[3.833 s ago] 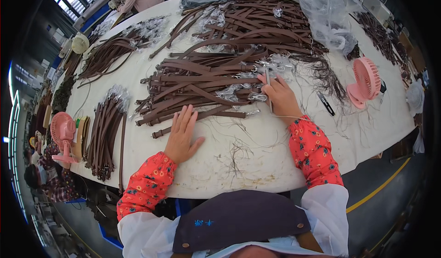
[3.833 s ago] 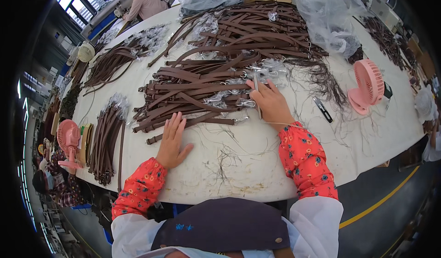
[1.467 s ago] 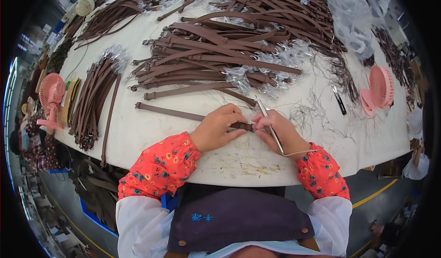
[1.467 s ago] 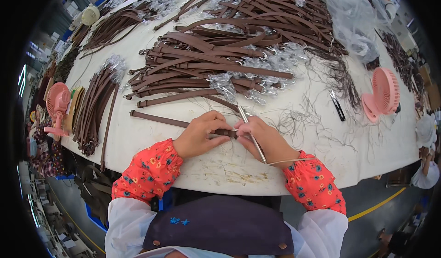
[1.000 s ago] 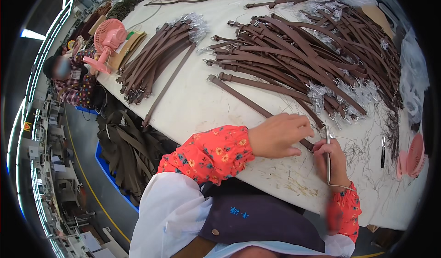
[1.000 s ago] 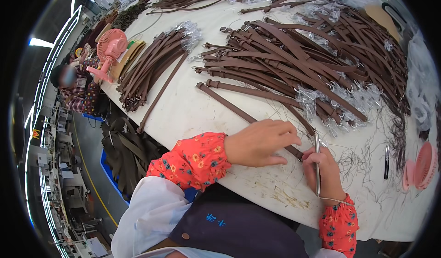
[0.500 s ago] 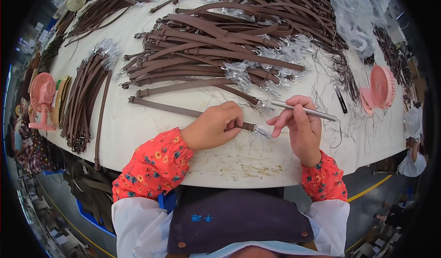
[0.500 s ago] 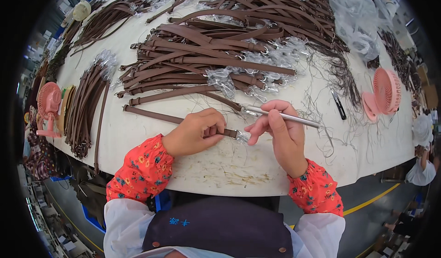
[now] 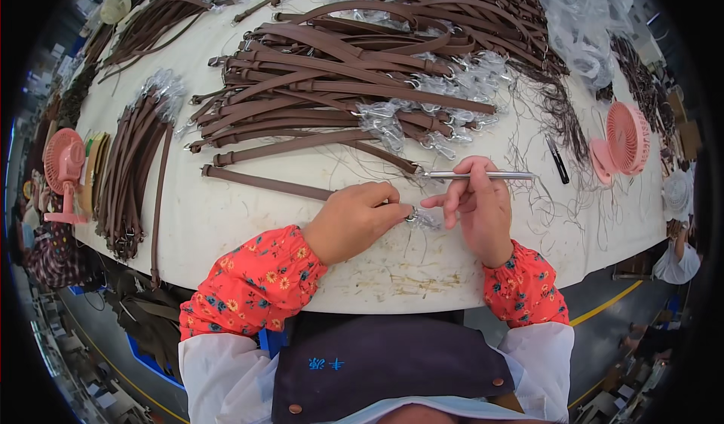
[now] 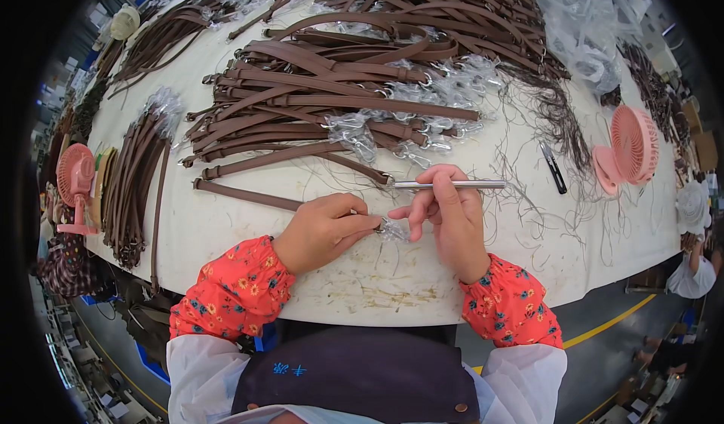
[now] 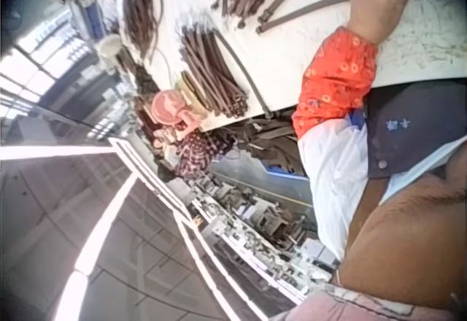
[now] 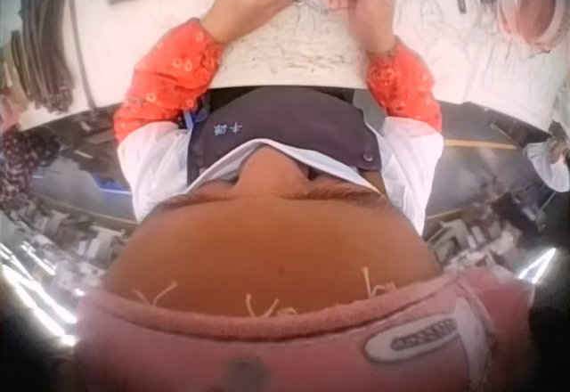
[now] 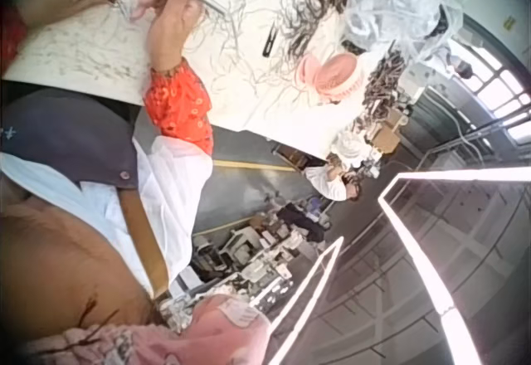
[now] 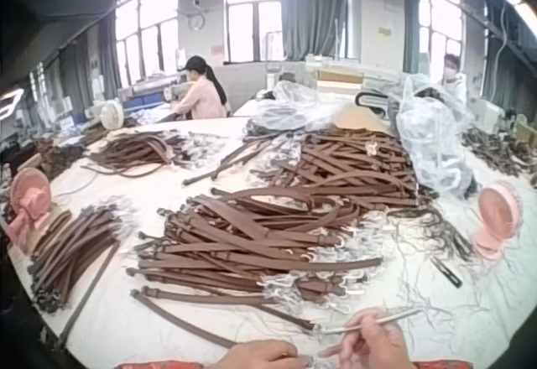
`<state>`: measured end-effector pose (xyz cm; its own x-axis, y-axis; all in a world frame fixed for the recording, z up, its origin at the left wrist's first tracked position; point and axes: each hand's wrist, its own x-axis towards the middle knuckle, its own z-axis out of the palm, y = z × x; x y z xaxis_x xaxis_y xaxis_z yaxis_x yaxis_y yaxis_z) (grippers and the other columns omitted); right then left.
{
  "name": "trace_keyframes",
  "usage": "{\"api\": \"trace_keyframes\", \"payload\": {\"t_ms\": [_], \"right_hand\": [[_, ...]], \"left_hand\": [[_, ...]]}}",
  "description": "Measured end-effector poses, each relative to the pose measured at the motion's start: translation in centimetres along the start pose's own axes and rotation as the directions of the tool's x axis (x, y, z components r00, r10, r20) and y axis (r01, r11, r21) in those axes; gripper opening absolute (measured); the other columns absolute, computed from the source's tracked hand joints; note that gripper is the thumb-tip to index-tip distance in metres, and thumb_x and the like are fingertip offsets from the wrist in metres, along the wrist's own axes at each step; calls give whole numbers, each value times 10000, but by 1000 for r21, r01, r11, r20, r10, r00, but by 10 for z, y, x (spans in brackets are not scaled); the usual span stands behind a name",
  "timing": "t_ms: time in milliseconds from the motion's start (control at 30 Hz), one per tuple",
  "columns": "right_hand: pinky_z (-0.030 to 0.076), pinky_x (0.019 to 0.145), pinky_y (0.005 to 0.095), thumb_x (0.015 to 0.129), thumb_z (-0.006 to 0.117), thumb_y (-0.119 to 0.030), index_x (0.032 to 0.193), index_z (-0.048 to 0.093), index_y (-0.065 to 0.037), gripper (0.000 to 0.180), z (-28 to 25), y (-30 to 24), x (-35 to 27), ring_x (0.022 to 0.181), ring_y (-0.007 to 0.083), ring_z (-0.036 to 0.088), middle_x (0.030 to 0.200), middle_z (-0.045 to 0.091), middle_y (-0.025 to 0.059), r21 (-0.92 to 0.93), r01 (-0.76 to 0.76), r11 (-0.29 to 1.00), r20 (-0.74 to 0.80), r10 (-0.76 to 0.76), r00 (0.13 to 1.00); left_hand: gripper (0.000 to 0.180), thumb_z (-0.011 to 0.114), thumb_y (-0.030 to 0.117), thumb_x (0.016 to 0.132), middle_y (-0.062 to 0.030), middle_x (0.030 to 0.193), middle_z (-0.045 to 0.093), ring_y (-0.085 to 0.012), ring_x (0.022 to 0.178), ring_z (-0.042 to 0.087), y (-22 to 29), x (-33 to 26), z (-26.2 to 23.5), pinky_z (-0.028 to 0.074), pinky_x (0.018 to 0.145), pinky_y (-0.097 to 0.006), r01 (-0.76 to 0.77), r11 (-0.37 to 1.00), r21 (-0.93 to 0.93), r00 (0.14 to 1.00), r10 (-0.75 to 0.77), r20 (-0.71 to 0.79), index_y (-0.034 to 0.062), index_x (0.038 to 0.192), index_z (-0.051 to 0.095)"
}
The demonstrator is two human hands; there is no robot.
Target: The person gathers bundles of brown leather straps and uses a metal tool to attach metal hardware to the ends of the straps. They repeatedly pick up straps, align the hardware, and use the tool to secure the components, placing finished items on the table.
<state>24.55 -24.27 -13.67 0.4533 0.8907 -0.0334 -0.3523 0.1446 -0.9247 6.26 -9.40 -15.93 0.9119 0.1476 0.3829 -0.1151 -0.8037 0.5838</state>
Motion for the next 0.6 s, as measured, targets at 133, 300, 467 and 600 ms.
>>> {"api": "trace_keyframes", "payload": {"t_ms": [133, 300, 467, 600], "right_hand": [[595, 854, 459, 1107, 364, -365, 1088, 493, -24, 365, 0, 3, 1, 505, 120, 549, 641, 557, 51, 25, -43, 999, 33, 42, 999], [589, 866, 430, 1104, 383, -365, 1036, 520, -15, 382, -5, 6, 0, 520, 96, 537, 618, 534, 35, -43, -80, 996, 115, 84, 990], [576, 878, 370, 1101, 403, -332, 1002, 559, 7, 386, 0, 6, -3, 553, 65, 539, 596, 524, 16, -259, -49, 965, 156, 92, 983], [571, 862, 345, 1100, 411, -322, 1006, 580, 11, 385, 2, 7, -3, 554, 55, 536, 576, 519, 0, -312, -45, 949, 163, 100, 982]], "left_hand": [[125, 694, 82, 850, -67, 919, 612, -282, 832, 638, 0, 1, 4, 527, 703, -378, -60, 998, 22, 997, 61, -37, 69, 963, 642], [87, 653, 68, 900, -116, 915, 610, -341, 809, 626, 3, 6, -2, 510, 698, -414, 224, 961, -162, 975, -223, 23, 49, 939, 577], [90, 621, 41, 946, -137, 874, 600, -312, 765, 608, -1, 5, -3, 493, 694, -378, 313, 916, -251, 949, -314, 36, 25, 1000, 551], [76, 598, 57, 975, -122, 864, 594, -264, 748, 594, -1, 6, -8, 485, 687, -354, 344, 886, -312, 938, -338, 73, 16, 1015, 549]]}}
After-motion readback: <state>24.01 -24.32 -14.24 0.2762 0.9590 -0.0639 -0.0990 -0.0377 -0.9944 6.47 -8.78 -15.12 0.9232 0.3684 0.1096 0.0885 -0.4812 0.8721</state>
